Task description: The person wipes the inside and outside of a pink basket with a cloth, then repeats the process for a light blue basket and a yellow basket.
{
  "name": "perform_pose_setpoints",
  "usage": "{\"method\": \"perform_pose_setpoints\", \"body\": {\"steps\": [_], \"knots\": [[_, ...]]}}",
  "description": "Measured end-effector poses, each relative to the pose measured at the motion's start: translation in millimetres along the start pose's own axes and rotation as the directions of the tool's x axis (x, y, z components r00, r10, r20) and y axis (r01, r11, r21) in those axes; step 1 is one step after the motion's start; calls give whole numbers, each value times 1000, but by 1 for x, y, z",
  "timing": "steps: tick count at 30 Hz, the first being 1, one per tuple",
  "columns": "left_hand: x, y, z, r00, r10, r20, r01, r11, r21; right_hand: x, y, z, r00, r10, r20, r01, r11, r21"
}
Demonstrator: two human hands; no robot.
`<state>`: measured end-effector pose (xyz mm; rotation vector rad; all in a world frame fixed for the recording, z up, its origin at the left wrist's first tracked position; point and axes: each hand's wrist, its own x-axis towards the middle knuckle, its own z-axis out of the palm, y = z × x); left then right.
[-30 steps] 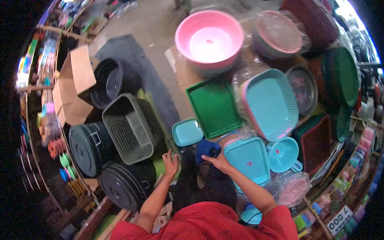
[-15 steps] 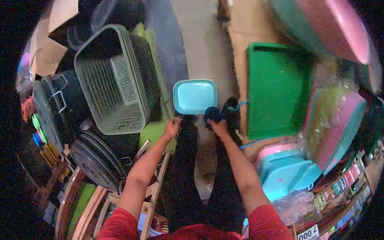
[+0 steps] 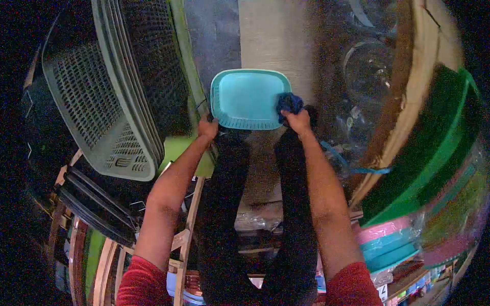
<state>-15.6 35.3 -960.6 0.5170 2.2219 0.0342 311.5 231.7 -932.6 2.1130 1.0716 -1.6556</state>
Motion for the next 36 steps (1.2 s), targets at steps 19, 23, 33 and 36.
{"method": "perform_pose_setpoints", "body": {"steps": [19,23,33,36], "knots": [[-21,26,-52,990,138,35,-127,969,-214,-67,-25,-9,996,76,40,-84,959,269],[-67,39,-85,991,132,16,-126,968,-216,-81,5,-4,975,-81,-207,125,969,212],[-247,74,-206,946,-30,323,256,682,-686,-218,-39,-45,970,-150,-191,123,982,-144],[-309,101,-265,923,-43,383,358,465,-810,-301,-89,-57,933,-333,-135,340,940,26]]}}
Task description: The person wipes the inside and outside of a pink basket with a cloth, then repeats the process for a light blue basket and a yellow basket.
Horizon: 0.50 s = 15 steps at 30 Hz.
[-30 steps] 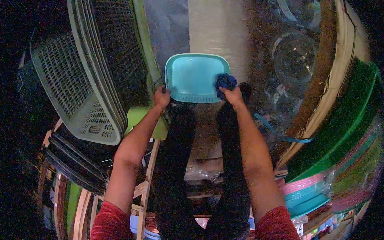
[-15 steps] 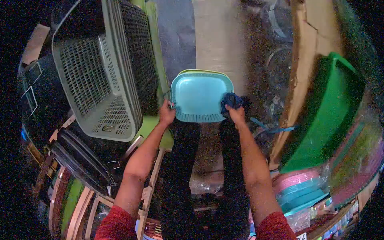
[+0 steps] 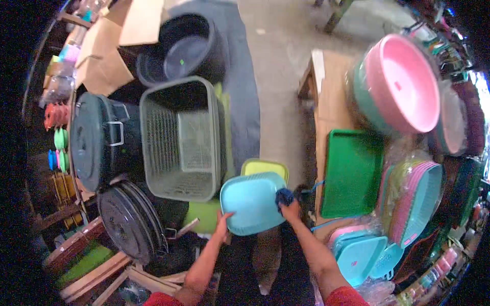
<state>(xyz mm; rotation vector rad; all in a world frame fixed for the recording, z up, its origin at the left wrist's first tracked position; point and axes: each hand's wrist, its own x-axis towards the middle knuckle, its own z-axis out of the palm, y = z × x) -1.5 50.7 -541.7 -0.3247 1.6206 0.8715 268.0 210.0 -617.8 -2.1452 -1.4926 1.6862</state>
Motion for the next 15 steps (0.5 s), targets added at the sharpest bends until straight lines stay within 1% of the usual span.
{"method": "perform_pose_setpoints", "body": {"steps": [1,2,3,4,5,6,7,8,9,10,11,12,14,15], "knots": [[-20,7,1,997,78,-28,-79,995,-53,1,14,10,997,-62,-48,60,997,-44],[-31,7,-6,992,128,-20,-130,988,-85,-21,-27,-5,999,-44,-17,42,995,-86],[-57,22,-3,981,189,-46,-193,977,-94,-21,-18,-1,994,-106,-28,103,991,-83],[-85,37,1,966,247,-74,-254,962,-105,-43,-55,-16,999,-33,-17,30,993,-117],[-104,44,0,948,307,-82,-314,945,-94,-57,-75,-26,995,-104,5,104,989,-109],[-122,54,0,927,364,-92,-372,924,-84,-63,-84,-27,994,-89,-57,77,980,-183],[-154,72,6,901,432,-32,-432,894,-121,-79,-117,-42,986,-162,-27,157,977,-142],[-175,84,9,885,466,-29,-465,876,-129,-108,-157,-62,972,-235,4,234,967,-101],[-192,92,10,841,540,-31,-541,838,-75,-128,-184,-71,963,-269,-9,267,959,-91],[-210,101,13,794,608,-29,-608,793,-23,-147,-204,-78,865,-464,-189,436,883,-173],[-230,112,18,774,633,-19,-634,773,-32,-168,-225,-88,695,-630,-346,563,777,-283],[-252,122,25,751,660,0,-659,749,-71,-192,-250,-106,671,-646,-363,580,763,-284],[-289,136,38,708,705,32,-699,706,-114,-234,-294,-138,665,-717,-210,711,693,-114],[-305,140,45,661,744,94,-738,668,-96,-234,-294,-139,708,-682,-184,676,729,-102]]}}
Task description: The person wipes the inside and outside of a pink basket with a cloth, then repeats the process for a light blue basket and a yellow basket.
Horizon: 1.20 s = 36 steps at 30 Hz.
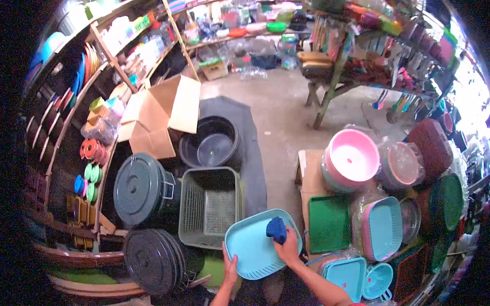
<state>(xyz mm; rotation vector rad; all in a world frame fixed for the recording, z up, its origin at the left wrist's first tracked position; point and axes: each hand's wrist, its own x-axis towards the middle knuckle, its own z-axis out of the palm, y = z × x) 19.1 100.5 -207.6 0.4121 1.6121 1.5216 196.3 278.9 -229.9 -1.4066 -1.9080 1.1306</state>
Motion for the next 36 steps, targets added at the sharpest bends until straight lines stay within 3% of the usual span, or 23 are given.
{"method": "perform_pose_setpoints", "body": {"steps": [1,3,4,7,9,11,13,16,19,21,22,23,25,27,29,30,31,33,34,36], "knots": [[-9,15,9,996,46,71,-48,999,24,-1,-14,-7,1000,-9,-26,10,1000,1],[-28,40,35,985,108,133,-118,991,69,-3,-46,-13,977,210,22,-207,929,308],[-40,53,47,980,108,167,-123,989,83,-8,-80,-25,979,190,-69,-152,917,368],[-70,80,76,953,169,251,-203,972,115,-20,-119,-39,959,184,-216,-76,900,429],[-85,93,89,941,196,275,-215,976,39,-30,-138,-47,928,200,-314,-38,890,455],[-99,113,99,926,227,300,-247,969,30,-47,-167,-68,920,230,-316,-63,886,460],[-106,129,101,901,275,336,-341,927,158,-57,-166,-71,900,230,-370,-77,920,384],[-96,104,92,871,256,420,-337,933,130,-75,-186,-93,929,174,-328,-17,902,430],[-128,182,112,847,301,439,-377,922,94,-87,-200,-104,914,219,-341,-50,897,440],[-132,189,117,843,281,459,-340,939,49,-100,-197,-97,944,243,-225,-94,847,523],[-134,191,120,845,256,470,-294,956,7,-102,-199,-97,967,111,-227,16,870,493],[-133,189,120,839,265,476,-303,953,3,-107,-200,-100,966,104,-237,27,869,494],[-124,168,108,854,229,467,-213,973,-88,-124,-211,-112,996,89,10,-79,824,561],[-109,140,94,866,188,462,-119,977,-176,-131,-209,-114,999,42,-3,-34,829,558],[-96,129,92,875,144,463,-18,964,-265,-147,-233,-139,994,-78,80,31,884,467],[-90,127,93,893,234,385,-155,962,-227,-140,-213,-134,958,-217,190,107,879,465],[-87,127,95,890,240,388,-160,960,-228,-132,-209,-138,957,-222,185,114,878,465],[-80,122,94,900,248,359,-89,909,-406,-123,-205,-142,897,-286,337,67,842,535],[-76,130,95,897,223,381,-114,951,-288,-121,-223,-158,880,-370,299,140,803,580],[-78,140,99,885,240,398,-140,954,-263,-106,-209,-159,867,-376,328,178,847,500]]}}
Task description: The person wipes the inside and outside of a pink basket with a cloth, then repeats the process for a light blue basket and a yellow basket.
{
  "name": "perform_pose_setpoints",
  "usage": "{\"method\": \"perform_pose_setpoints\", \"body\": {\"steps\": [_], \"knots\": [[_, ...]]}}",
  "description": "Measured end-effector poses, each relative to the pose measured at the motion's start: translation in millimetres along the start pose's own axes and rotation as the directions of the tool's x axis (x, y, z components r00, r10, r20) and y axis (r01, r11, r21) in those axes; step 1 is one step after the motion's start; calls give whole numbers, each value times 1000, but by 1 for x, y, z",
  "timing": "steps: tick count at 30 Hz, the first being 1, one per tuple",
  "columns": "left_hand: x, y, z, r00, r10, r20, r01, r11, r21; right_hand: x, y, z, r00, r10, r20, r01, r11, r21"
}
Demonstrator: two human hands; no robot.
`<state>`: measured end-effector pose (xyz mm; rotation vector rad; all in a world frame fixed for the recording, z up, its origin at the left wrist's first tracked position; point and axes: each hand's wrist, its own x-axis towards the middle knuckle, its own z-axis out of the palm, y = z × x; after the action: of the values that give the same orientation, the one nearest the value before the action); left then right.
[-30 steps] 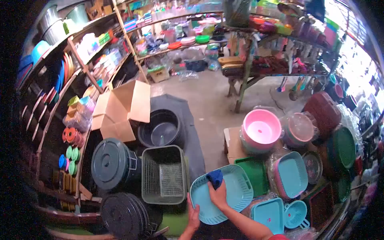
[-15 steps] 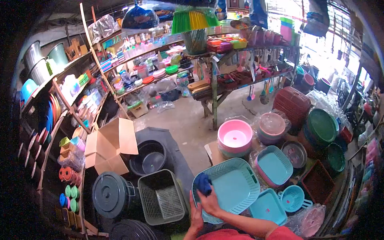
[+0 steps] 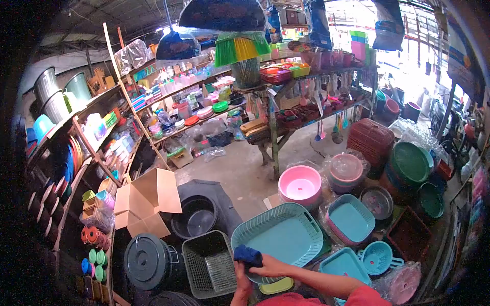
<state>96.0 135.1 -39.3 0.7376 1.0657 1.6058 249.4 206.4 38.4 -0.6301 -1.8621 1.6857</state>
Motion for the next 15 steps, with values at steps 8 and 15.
{"method": "perform_pose_setpoints", "body": {"steps": [8,15], "knots": [[-16,60,57,999,39,13,-40,995,86,14,6,-27,942,-221,-251,50,836,-547],[-21,67,57,983,180,46,-183,895,407,44,-34,9,741,173,-649,-65,980,187]]}}
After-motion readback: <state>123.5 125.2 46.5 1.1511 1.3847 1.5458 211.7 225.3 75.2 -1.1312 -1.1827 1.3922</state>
